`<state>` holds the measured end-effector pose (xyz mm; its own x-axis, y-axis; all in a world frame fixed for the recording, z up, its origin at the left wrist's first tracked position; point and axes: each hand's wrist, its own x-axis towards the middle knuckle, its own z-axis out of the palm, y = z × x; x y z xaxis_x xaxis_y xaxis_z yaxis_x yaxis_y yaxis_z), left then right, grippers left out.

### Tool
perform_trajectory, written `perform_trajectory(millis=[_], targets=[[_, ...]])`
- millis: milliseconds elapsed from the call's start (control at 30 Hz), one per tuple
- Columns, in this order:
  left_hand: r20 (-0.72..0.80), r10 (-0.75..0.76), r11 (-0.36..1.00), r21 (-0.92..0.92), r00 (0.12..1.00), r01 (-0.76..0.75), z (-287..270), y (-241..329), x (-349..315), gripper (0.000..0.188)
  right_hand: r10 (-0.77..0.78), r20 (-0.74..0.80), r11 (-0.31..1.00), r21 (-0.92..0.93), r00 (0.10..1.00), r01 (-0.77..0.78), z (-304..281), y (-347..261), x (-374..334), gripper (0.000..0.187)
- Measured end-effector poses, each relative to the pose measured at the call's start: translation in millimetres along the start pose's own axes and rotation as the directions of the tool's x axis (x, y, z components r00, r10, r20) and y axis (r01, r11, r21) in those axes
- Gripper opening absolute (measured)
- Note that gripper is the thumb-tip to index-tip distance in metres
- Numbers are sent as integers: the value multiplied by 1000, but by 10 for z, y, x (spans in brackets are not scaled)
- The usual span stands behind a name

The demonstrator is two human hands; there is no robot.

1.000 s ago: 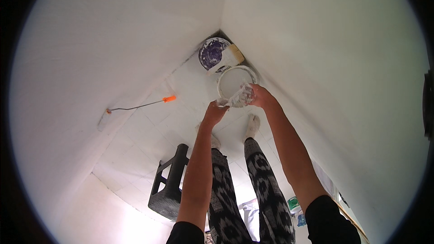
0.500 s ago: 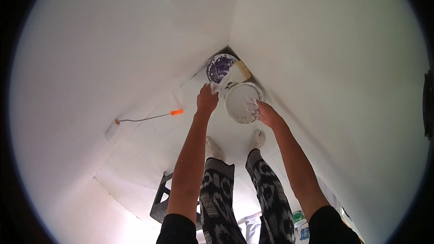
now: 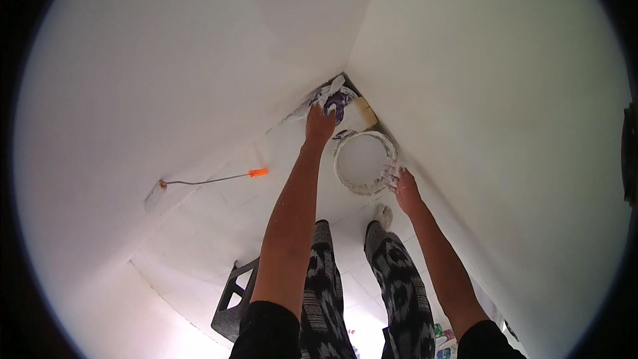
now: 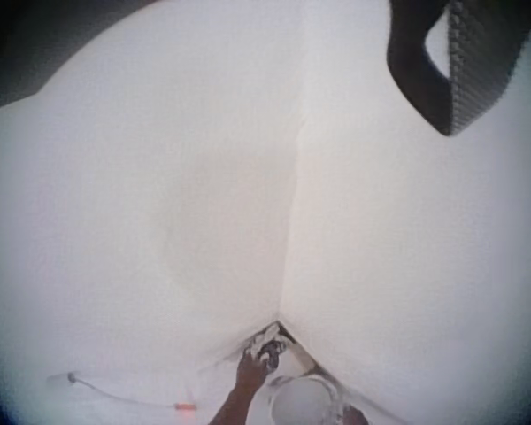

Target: The person cleans the rim of a white paint bucket using a white cloth, then places the cloth into a second bucket containing water. The person then rinses their hands in the water bucket and places the lid on the paint bucket.

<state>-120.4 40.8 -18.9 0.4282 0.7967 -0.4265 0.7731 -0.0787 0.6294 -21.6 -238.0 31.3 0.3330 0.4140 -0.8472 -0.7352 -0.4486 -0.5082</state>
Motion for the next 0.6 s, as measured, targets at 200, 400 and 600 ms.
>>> perform_trajectory(millis=[200,400,600], targets=[[-32,-41,983,-181,999,35,190,-372,-726,47,-14,-156,998,51,988,22,-90,-7,-28,42],[83,-81,964,-248,993,99,455,-807,-1131,47,-384,-382,779,-623,840,73,-192,515,347,45],[62,-35,981,-186,997,46,513,-627,-1155,48,-421,-372,748,-658,827,85,-350,662,567,43]])
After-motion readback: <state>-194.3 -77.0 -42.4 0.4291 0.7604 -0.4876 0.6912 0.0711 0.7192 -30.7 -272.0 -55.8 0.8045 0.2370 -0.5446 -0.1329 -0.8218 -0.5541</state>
